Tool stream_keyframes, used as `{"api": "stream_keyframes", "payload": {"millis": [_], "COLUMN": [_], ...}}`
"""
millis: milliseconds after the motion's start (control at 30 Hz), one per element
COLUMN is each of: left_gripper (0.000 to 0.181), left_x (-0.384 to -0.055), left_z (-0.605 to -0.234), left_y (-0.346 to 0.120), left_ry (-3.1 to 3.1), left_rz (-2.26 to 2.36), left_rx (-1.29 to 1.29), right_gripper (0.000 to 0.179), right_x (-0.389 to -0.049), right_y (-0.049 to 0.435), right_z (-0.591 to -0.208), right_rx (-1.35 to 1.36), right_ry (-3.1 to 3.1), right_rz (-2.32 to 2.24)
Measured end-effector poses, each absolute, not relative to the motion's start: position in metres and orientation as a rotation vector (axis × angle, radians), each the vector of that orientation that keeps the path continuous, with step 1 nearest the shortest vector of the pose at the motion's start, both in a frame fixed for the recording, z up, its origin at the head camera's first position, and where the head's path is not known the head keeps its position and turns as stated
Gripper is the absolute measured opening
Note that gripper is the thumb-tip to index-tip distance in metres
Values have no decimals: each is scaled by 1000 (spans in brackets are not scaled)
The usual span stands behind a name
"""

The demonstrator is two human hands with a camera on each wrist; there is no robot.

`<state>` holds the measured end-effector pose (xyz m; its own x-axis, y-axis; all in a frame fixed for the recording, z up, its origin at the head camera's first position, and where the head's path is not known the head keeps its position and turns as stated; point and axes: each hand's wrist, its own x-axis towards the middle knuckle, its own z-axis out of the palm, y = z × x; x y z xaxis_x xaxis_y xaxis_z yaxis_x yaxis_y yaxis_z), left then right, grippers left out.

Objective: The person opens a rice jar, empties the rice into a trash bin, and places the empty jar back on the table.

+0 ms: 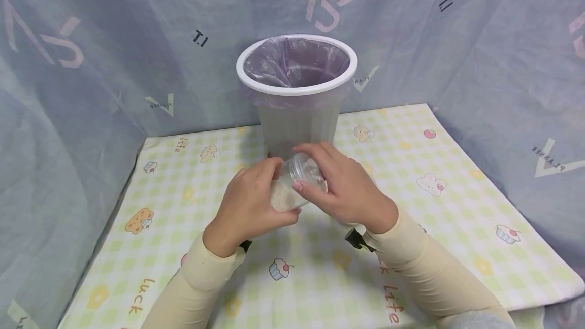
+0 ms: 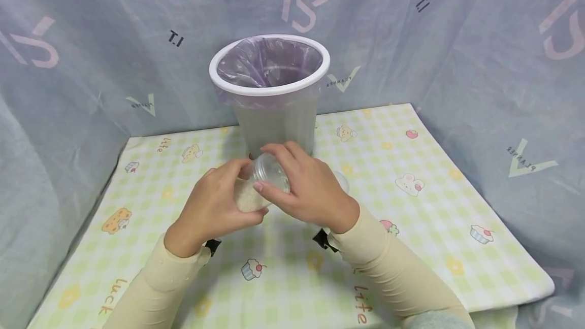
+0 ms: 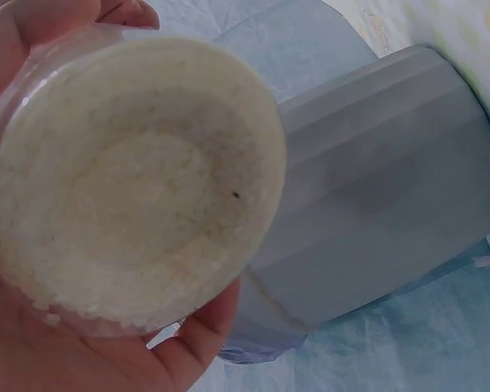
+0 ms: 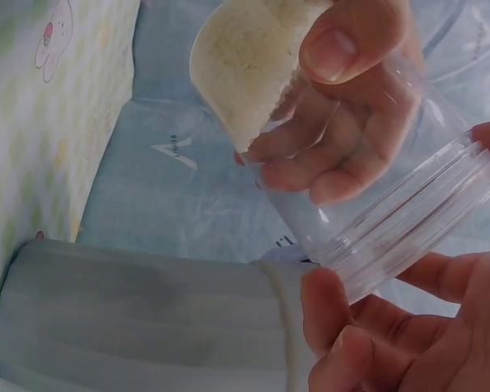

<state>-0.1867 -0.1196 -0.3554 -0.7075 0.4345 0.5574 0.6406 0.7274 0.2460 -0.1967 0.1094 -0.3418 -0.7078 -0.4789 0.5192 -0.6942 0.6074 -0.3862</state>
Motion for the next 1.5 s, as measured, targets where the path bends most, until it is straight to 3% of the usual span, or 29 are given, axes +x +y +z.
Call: {"api": "stream_keyframes", "payload": {"millis": [667,1500], "left_gripper": [76,77], "left_x": [-187,-184], "left_z": [-351,-352], "left_y": [-123,-123], "left_ry": [-2446,-2472], "left_rz": [-630,-633], "left_rx": [-811,-863], "right_gripper": [61,41], "right_x": [-198,-197], "right_y": [109,107], "right_z": [-338,-337], "right_rx": [1061,1203], "right_ry": [-2322,-2143], "right_rz": [859,924]}}
